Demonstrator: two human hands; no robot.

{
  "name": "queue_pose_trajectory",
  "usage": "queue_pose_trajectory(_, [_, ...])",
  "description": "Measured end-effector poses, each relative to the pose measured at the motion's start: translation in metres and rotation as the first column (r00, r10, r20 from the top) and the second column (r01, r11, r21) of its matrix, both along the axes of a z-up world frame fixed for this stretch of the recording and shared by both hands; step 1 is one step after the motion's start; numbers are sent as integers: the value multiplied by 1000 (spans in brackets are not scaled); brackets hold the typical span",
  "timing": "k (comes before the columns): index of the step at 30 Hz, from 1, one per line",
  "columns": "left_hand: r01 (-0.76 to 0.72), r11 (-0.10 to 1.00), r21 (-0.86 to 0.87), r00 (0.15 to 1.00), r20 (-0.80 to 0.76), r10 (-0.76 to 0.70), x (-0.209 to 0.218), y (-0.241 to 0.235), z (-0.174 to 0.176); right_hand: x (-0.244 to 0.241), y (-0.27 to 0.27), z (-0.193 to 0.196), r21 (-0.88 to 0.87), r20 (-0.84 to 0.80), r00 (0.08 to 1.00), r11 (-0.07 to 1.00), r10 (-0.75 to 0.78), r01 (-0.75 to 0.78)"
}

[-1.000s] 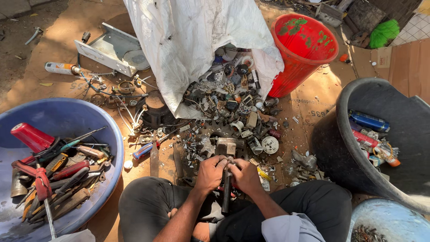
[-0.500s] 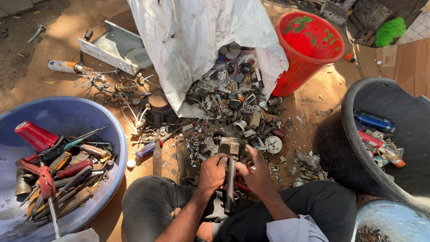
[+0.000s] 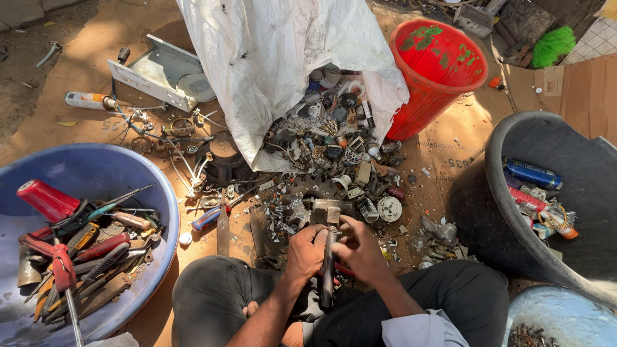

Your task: The person sits on the ground and uses a hammer and pliers to dismantle small electronic components. They repeatedly strike items on a metal gear to break them apart and separate parts, occasionally using pliers to pull pieces apart.

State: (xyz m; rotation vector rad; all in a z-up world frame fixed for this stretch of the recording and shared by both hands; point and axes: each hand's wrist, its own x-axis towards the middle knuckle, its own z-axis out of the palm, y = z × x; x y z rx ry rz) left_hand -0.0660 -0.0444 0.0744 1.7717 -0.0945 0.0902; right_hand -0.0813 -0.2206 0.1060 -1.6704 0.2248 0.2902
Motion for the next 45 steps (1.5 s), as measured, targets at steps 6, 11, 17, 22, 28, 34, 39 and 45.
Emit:
queue_pose_trajectory(6, [49, 998, -31, 999, 20, -48, -1, -4, 1, -2, -7, -40, 16, -160, 983, 995, -94, 98])
queue_pose_trajectory(11, [113, 986, 124, 860, 484, -160, -3, 4, 9, -4, -27, -51, 714, -473, 881, 592, 15, 373])
queue_pose_trajectory(17, [53, 998, -44, 994, 96, -49, -6, -7, 0, -16, -17, -17, 143, 115, 978, 977, -176, 159])
queue_pose_trajectory(22, [96, 995, -34, 995, 30, -95, -12, -12, -13, -22, -10, -19, -413, 185, 983, 909, 15, 64])
queue_pose_trajectory(28, [84, 908, -411, 949, -246, -199, -5, -15, -41, -21, -28, -32, 354, -112, 975, 909, -191, 219])
queue_pose_trajectory(34, [-16, 826, -563, 926, -319, -200, 9, -8, -45, -47, -43, -8, -331, 90, 980, 922, -180, 200])
queue_pose_trajectory(39, [494, 869, 21, 864, -121, -488, -24, -25, -13, -64, -29, -9, -435, 433, 900, 887, 58, 152])
queue_pose_trajectory(45, [372, 799, 473, 834, 207, -511, -32, -18, 26, -52, -36, -7, 360, -377, 898, 857, -226, 368])
